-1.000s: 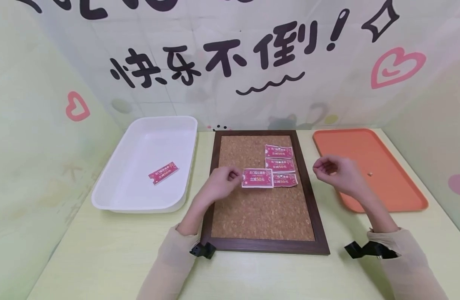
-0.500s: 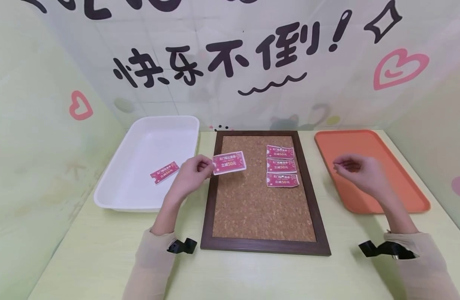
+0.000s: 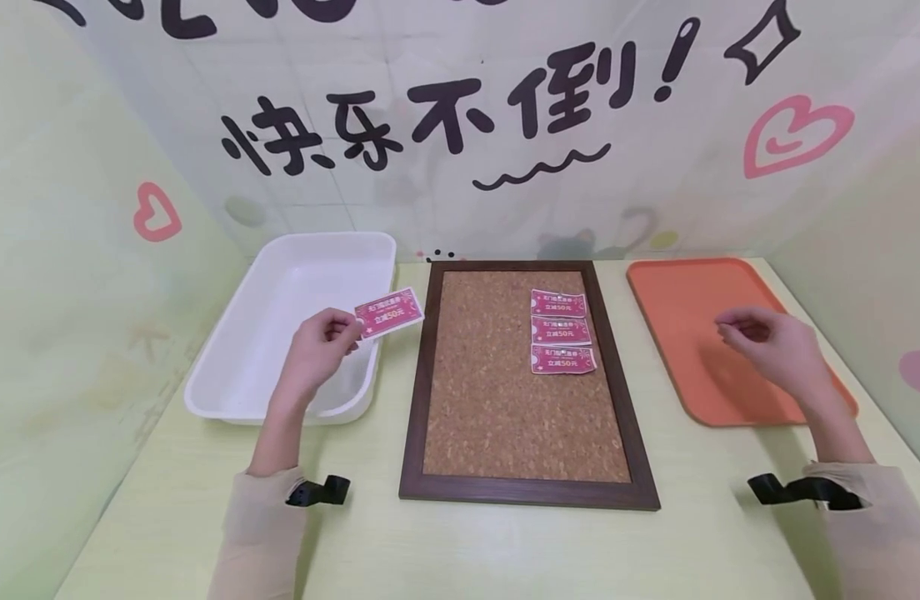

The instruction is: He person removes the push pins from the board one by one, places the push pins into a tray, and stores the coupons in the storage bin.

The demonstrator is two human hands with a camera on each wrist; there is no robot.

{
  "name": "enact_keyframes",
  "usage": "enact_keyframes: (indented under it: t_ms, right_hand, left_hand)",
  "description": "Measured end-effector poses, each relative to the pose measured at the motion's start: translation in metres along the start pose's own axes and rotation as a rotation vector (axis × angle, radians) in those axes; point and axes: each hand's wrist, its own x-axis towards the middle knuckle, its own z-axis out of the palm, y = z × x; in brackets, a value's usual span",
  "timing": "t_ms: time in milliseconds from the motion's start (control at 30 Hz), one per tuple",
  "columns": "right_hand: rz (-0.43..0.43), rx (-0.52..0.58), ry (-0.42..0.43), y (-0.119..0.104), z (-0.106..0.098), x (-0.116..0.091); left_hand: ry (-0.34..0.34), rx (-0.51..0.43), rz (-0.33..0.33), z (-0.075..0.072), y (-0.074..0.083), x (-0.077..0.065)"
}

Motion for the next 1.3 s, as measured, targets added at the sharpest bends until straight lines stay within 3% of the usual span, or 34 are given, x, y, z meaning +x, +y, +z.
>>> enact_keyframes:
  t_ms: [167,333,600,800,1100,1300]
  right_hand:
    - [0.075,-0.006,-0.036,0.020,-0.008,-0.003]
    - [0.126,-0.019,-0.008,0.038,-0.012,-0.006]
    - [0.190,-0.118,-0.010,0.054,-0.015,-0.009]
    - [0.245,-0.124,-0.053,0.060,-0.015,-0.012]
    - [0.262,-0.156,-0.075,0.067,-0.015,-0.009]
    - [0.283,-0.153,-0.077,0.067,-0.014,-0.009]
  left_hand:
    - [0.044,0.016,-0.050,-0.018,-0.014,-0.002]
    - [0.090,0.049,-0.086,-0.030,-0.028,-0.001]
    - [0.107,0.083,-0.164,-0.045,-0.047,0.002]
    - [0.107,0.103,-0.238,-0.050,-0.057,0.005]
    - [0.099,0.130,-0.354,-0.052,-0.065,0.011]
    - [0.079,0.140,-0.378,-0.051,-0.066,0.012]
